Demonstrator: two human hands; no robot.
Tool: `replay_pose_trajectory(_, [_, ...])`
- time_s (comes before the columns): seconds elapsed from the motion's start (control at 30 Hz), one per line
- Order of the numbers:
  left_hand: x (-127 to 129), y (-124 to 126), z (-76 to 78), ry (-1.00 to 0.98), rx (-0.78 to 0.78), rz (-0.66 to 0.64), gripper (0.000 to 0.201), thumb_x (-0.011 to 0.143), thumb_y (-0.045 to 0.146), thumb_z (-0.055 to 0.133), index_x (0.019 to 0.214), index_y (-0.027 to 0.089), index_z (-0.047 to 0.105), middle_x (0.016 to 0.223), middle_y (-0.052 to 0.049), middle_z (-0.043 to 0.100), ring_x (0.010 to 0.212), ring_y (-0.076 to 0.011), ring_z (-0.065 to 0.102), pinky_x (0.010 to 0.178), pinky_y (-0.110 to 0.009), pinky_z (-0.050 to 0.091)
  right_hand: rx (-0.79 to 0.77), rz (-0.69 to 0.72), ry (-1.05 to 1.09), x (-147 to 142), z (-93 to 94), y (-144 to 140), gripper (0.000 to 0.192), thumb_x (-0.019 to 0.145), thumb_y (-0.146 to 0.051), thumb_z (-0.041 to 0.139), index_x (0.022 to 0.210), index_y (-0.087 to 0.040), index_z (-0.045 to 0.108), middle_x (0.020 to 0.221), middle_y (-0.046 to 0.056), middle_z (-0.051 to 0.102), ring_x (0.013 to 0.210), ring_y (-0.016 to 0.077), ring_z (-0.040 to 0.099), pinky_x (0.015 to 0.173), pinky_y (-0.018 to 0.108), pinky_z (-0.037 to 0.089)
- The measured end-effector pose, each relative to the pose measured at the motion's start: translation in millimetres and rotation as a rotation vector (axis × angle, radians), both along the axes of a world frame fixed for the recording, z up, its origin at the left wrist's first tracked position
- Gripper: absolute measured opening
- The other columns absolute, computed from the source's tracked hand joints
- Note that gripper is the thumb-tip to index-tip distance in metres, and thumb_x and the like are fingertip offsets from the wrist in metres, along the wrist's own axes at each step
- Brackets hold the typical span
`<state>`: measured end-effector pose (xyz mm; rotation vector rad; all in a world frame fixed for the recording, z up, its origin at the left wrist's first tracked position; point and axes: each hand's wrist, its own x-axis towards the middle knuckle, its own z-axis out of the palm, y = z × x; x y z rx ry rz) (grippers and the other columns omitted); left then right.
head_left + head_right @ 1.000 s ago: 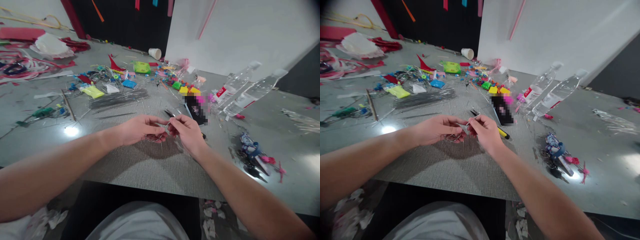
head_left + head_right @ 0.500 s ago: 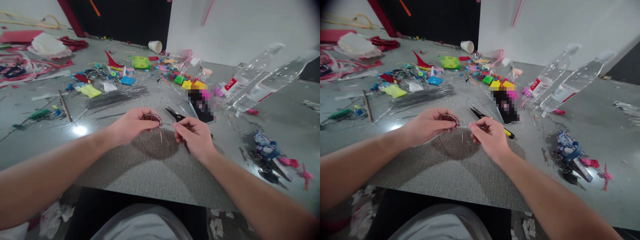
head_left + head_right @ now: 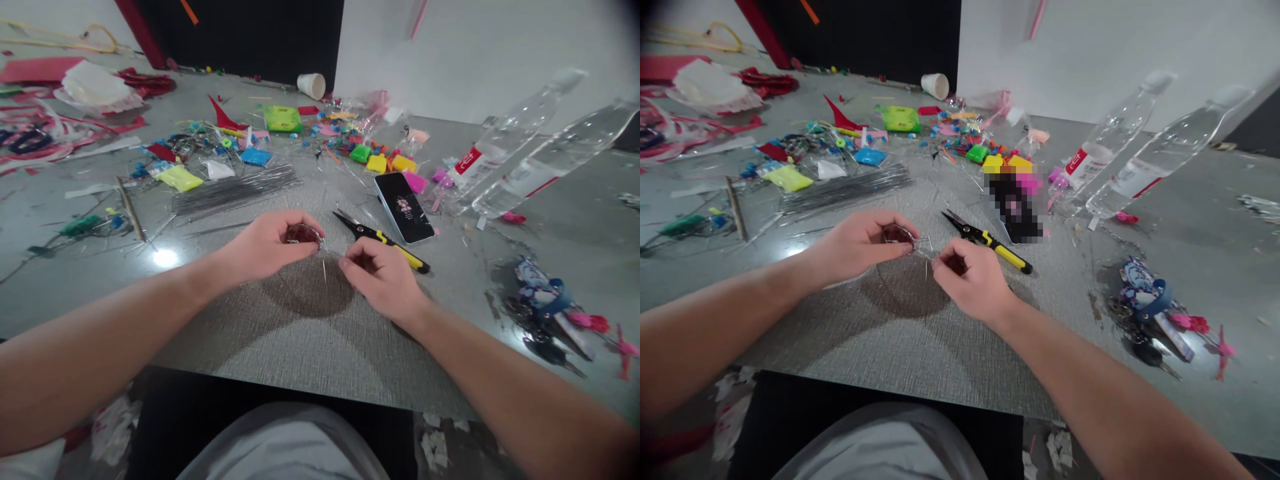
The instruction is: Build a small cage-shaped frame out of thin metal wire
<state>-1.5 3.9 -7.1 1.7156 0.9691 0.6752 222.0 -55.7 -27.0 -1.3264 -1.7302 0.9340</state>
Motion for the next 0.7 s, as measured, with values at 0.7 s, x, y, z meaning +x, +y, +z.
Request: replay_pose_trajectory(0.7, [-8.2,7.5,0.8,0.042,0.027,-0.129,0.018,0.091,0.032,0.069,0.106,0.023,0.063,0.085,-0.001,0.07,0.082,-0.0161,0.067,0.071,-0.027,0.049,0.043,0.227,-0.198,-1.8,0.4,-0.7,0.017,0.089,-0.026,0.063,0.072,-0.021,0.06,0.063,-0.003,0.058,0.057,0.011,0.051,0.057,0.026,0.039])
